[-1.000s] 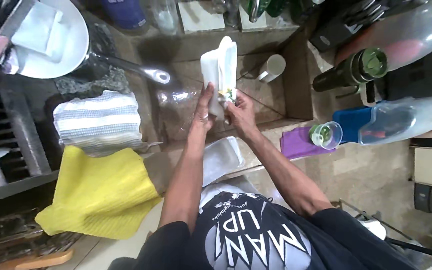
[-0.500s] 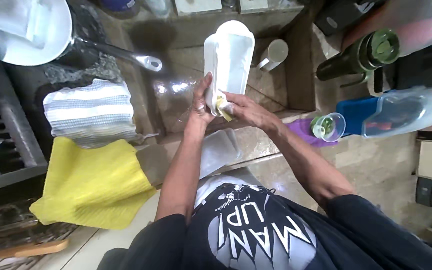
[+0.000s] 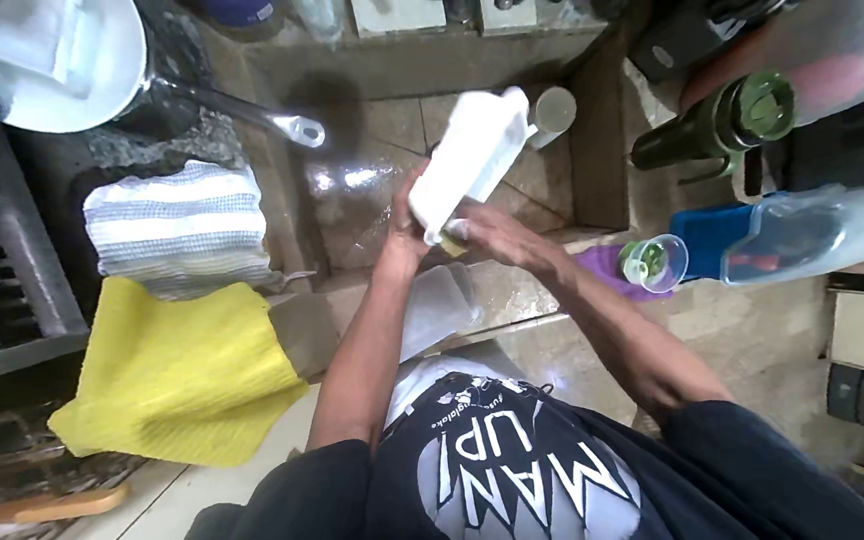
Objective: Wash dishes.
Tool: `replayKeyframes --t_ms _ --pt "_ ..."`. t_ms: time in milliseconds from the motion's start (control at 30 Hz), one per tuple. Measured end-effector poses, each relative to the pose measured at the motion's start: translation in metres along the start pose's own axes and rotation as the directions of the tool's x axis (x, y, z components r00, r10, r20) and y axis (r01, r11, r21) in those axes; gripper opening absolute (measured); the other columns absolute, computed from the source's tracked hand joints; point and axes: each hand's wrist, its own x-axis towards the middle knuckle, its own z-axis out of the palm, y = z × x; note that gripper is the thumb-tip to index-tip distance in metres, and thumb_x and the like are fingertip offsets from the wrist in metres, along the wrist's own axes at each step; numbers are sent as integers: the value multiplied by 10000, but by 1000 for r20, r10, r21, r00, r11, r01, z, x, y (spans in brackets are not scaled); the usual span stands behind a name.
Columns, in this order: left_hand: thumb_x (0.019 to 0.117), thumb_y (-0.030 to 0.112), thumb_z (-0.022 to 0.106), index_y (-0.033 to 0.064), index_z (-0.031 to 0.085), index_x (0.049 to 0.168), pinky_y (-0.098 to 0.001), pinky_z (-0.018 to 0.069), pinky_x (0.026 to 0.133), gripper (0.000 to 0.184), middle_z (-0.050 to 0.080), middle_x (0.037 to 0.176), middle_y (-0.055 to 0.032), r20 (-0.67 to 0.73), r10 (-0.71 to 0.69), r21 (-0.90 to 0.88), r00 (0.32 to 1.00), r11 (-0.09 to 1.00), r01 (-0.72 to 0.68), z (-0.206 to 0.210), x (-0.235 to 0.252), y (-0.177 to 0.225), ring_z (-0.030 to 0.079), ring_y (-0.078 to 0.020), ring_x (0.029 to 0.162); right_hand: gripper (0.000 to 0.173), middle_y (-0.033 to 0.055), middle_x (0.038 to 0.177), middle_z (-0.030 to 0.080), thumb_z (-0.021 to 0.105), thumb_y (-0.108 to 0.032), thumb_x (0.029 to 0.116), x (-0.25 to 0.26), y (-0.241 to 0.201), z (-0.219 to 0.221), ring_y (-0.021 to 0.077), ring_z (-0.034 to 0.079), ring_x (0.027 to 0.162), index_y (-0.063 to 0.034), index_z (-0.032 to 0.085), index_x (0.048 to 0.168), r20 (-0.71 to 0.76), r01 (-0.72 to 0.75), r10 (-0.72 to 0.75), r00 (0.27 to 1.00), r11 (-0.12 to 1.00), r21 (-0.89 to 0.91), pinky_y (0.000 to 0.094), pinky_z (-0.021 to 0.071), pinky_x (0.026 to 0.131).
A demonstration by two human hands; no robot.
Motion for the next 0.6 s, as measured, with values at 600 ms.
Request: replayKeyframes --t_ms 600 --pt "1012 532 498 145 595 1316 -468 598 853 501 694 1142 -91 -116 -306 136 945 937 320 7 -43 15 687 -232 1029 255 124 1141 720 652 -176 904 10 29 57 369 616 1126 -60 742 1112 -245 117 -269 931 858 -499 577 439 957"
